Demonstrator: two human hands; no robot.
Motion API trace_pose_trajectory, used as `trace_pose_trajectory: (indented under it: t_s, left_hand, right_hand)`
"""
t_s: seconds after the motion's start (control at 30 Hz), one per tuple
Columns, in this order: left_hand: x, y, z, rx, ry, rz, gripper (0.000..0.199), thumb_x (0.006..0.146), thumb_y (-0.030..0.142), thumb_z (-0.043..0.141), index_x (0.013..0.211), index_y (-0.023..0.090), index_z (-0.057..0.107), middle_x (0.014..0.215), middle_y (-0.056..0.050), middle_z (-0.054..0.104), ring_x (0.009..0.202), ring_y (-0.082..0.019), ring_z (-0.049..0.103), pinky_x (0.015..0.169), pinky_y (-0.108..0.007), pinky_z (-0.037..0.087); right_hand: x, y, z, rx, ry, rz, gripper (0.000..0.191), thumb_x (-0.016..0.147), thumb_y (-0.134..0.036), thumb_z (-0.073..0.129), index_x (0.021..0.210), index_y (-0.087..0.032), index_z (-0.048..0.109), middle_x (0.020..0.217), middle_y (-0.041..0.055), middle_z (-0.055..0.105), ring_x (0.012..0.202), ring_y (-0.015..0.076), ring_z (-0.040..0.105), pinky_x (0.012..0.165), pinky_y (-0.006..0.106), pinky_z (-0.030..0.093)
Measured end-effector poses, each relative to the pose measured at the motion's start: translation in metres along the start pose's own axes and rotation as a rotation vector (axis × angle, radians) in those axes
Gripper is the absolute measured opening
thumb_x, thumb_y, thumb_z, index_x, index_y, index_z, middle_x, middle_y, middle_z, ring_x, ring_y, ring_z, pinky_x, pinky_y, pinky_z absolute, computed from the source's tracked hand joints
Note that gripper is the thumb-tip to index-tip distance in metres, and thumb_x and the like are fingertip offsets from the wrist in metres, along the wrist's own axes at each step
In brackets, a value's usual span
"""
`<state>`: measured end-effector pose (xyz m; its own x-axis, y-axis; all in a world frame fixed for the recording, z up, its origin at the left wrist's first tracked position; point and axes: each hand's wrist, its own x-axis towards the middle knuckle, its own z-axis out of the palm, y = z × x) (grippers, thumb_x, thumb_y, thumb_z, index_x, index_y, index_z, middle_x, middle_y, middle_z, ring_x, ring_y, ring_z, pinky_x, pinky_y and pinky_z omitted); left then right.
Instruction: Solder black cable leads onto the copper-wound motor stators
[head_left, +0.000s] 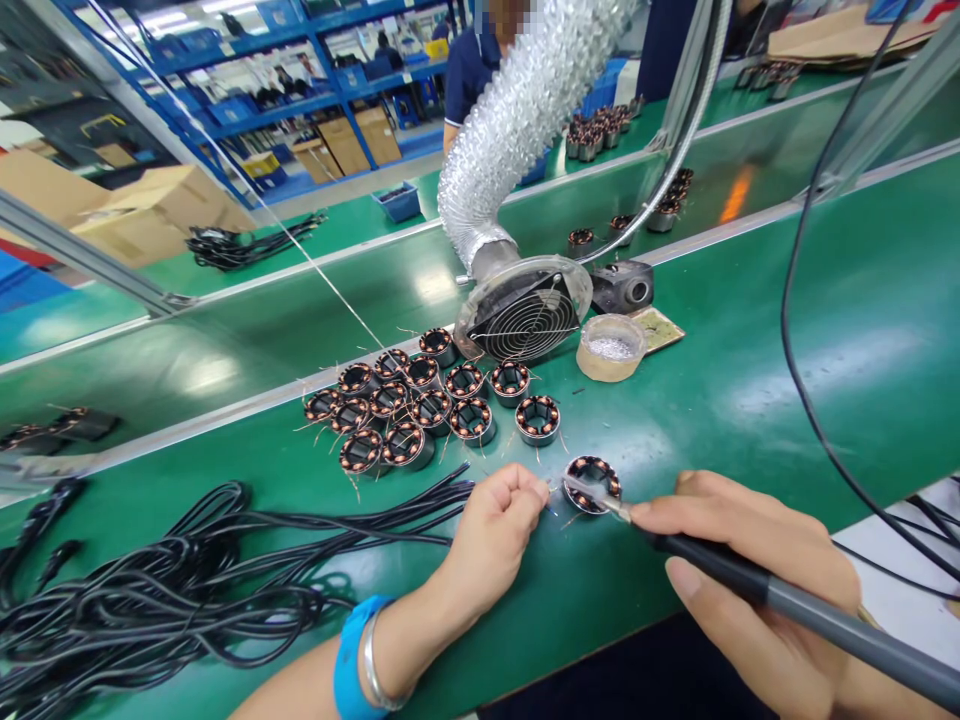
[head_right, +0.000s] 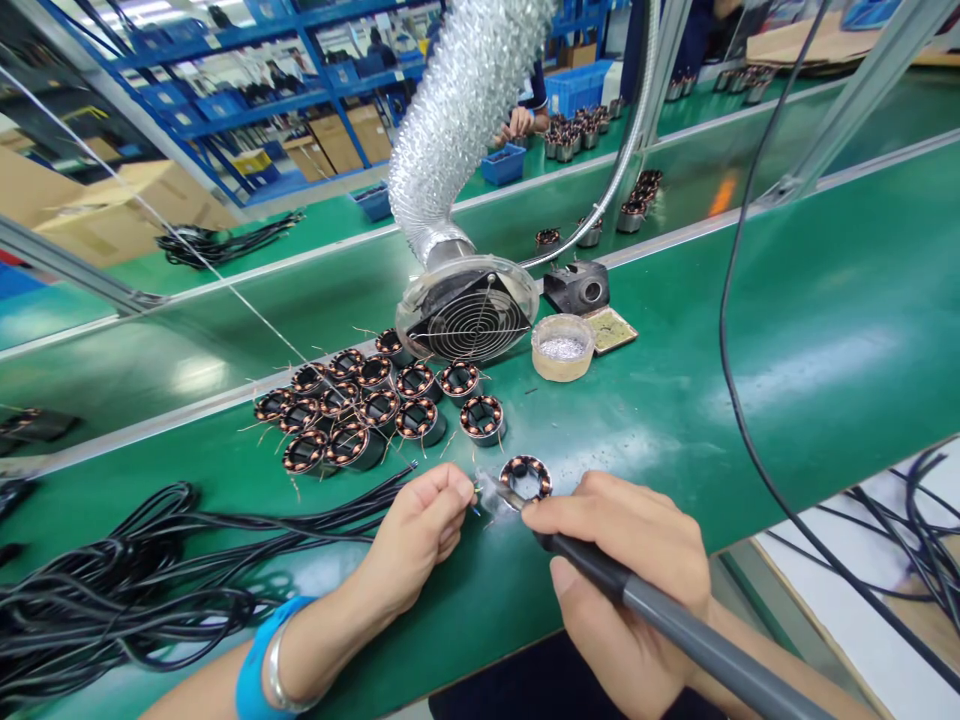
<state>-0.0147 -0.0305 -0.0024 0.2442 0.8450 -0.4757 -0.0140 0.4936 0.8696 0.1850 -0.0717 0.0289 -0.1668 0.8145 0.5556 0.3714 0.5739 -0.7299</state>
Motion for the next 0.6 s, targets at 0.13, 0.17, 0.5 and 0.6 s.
trace_pose_trajectory:
  t_s: [0.13, 0.17, 0.5, 0.6]
  left_hand:
    - [0.0001, 0.0002, -0.0003, 0.001, 0.005, 0.001, 0.035, 0.073, 0.047, 0.068, 0.067, 0.018, 0.049, 0.047, 0.011, 0.031, 0.04, -0.003, 0.017, 0.043, -0.02, 0.013]
    - [0.0001, 0.0003, -0.0002, -0.001, 0.006, 0.002, 0.036, 0.073, 0.048, 0.068, 0.067, 0.018, 0.049, 0.047, 0.011, 0.031, 0.04, -0.003, 0.017, 0.043, -0.02, 0.013]
    - [-0.0001, 0.0007, 0.0005, -0.009, 0.011, -0.004, 0.04, 0.072, 0.051, 0.07, 0.067, 0.018, 0.048, 0.047, 0.011, 0.032, 0.04, -0.003, 0.018, 0.043, -0.019, 0.013]
    - [-0.0001, 0.0009, 0.0008, -0.02, -0.005, 0.0, 0.04, 0.073, 0.052, 0.069, 0.068, 0.019, 0.047, 0.046, 0.011, 0.032, 0.041, -0.004, 0.018, 0.043, -0.019, 0.014]
  right_hand:
    - [0.0004, 0.0017, 0.0, -0.003, 0.014, -0.013, 0.029, 0.082, -0.009, 0.051, 0.104, -0.02, 0.067, 0.06, -0.0003, 0.051, 0.048, 0.0134, 0.047, 0.042, 0.028, 0.036]
    - [0.0008, 0.0018, -0.0001, -0.008, 0.014, -0.017, 0.03, 0.082, -0.009, 0.051, 0.105, -0.02, 0.066, 0.06, -0.0005, 0.05, 0.048, 0.0135, 0.047, 0.042, 0.027, 0.036]
    - [0.0043, 0.0001, -0.0026, -0.011, 0.008, -0.038, 0.033, 0.083, -0.009, 0.05, 0.109, -0.019, 0.066, 0.062, -0.0001, 0.052, 0.05, 0.0136, 0.05, 0.044, 0.028, 0.041]
    - [0.0017, 0.0064, 0.0003, -0.029, 0.037, -0.025, 0.036, 0.085, -0.009, 0.053, 0.116, -0.021, 0.064, 0.071, 0.0007, 0.061, 0.055, 0.0129, 0.057, 0.047, 0.026, 0.047]
